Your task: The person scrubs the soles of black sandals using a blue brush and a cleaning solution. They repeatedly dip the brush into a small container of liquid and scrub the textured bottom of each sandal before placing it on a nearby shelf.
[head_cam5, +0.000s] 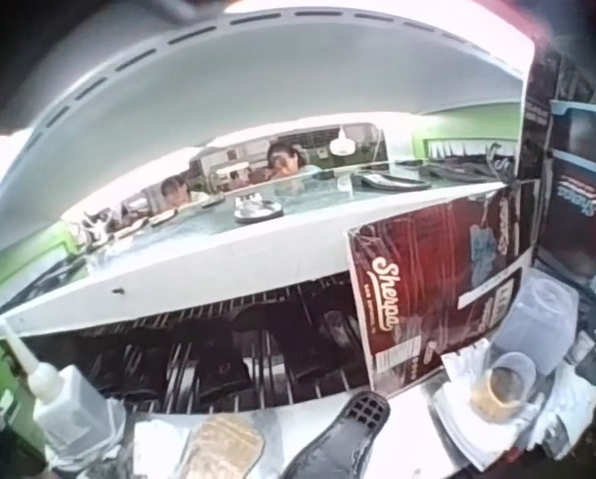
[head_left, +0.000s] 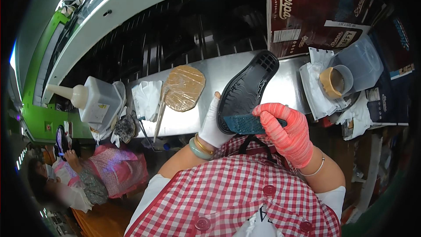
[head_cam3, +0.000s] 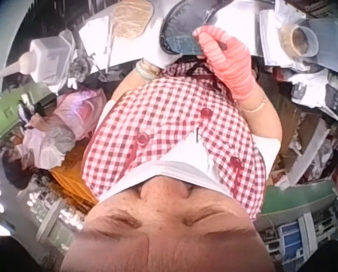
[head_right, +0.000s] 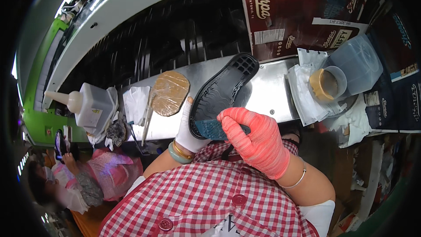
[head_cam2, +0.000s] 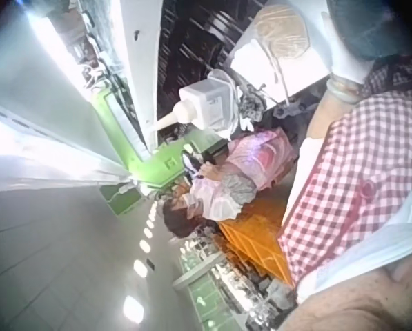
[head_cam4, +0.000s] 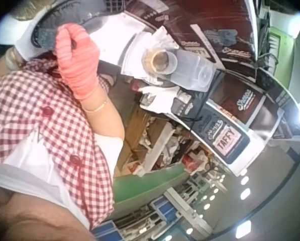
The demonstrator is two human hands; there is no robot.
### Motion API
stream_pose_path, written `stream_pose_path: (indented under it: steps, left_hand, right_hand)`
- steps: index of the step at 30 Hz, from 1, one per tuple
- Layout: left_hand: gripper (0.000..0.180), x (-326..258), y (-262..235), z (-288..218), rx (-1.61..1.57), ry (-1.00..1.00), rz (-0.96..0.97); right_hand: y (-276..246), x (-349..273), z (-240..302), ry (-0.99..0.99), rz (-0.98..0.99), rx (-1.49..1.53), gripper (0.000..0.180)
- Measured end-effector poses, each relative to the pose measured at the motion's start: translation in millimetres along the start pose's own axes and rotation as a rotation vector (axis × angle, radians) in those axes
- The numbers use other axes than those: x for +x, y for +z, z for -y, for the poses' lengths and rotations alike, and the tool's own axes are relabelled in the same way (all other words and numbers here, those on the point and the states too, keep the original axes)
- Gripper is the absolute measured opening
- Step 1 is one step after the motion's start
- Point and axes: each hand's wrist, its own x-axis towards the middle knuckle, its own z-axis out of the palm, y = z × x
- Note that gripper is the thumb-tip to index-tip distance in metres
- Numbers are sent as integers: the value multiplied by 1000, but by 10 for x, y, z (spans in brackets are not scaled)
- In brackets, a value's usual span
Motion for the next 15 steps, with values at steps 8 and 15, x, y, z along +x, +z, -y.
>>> stream_pose_path:
  steps: [8, 15]
  left_hand:
    - [57, 8, -220, -150, -233, -294, 3]
    - [61, 52, -484, -363, 13, -513, -18]
  right_hand:
    - [40, 292, 127, 154, 195, 8, 26]
    - [226, 557, 57, 298, 224, 93, 25]
